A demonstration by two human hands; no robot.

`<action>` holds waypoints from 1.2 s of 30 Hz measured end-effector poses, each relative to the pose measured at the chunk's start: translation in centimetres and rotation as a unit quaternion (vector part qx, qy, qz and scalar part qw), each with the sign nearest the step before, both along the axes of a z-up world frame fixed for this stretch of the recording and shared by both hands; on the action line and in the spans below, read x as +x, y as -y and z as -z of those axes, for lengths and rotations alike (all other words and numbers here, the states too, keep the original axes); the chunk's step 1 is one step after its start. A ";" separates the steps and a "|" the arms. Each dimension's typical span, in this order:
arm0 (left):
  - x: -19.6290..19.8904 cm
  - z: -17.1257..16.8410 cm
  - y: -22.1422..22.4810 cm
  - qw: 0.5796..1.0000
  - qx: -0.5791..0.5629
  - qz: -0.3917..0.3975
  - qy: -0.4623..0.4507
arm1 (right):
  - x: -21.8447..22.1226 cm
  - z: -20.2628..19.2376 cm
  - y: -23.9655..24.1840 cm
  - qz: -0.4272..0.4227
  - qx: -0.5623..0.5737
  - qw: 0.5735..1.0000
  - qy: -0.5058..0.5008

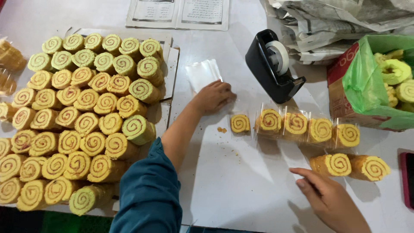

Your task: The person places individual Swiss roll cakes into plastic sleeves and secures them with adhesive tape.

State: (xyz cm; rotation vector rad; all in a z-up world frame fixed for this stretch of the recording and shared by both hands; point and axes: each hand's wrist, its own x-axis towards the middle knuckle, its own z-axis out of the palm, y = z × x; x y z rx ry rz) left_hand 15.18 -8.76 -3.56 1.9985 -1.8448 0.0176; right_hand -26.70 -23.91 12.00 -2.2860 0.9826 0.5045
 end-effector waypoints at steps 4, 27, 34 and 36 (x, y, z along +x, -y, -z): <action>2.9 1.2 -0.4 0.998 0.001 -0.009 0.062 | 1.9 3.0 -1.9 -0.095 0.003 0.980 0.176; -1.9 0.9 -6.5 0.906 -0.090 -0.413 -0.018 | 14.9 11.7 -8.0 -0.299 -0.179 0.877 0.330; 2.5 9.9 -5.9 0.911 -0.088 -0.402 0.016 | 8.9 7.6 -8.5 -0.299 -0.086 0.888 0.340; 3.2 10.7 -5.6 0.902 -0.080 -0.421 0.062 | 7.8 6.5 -8.6 -0.299 -0.051 0.895 0.328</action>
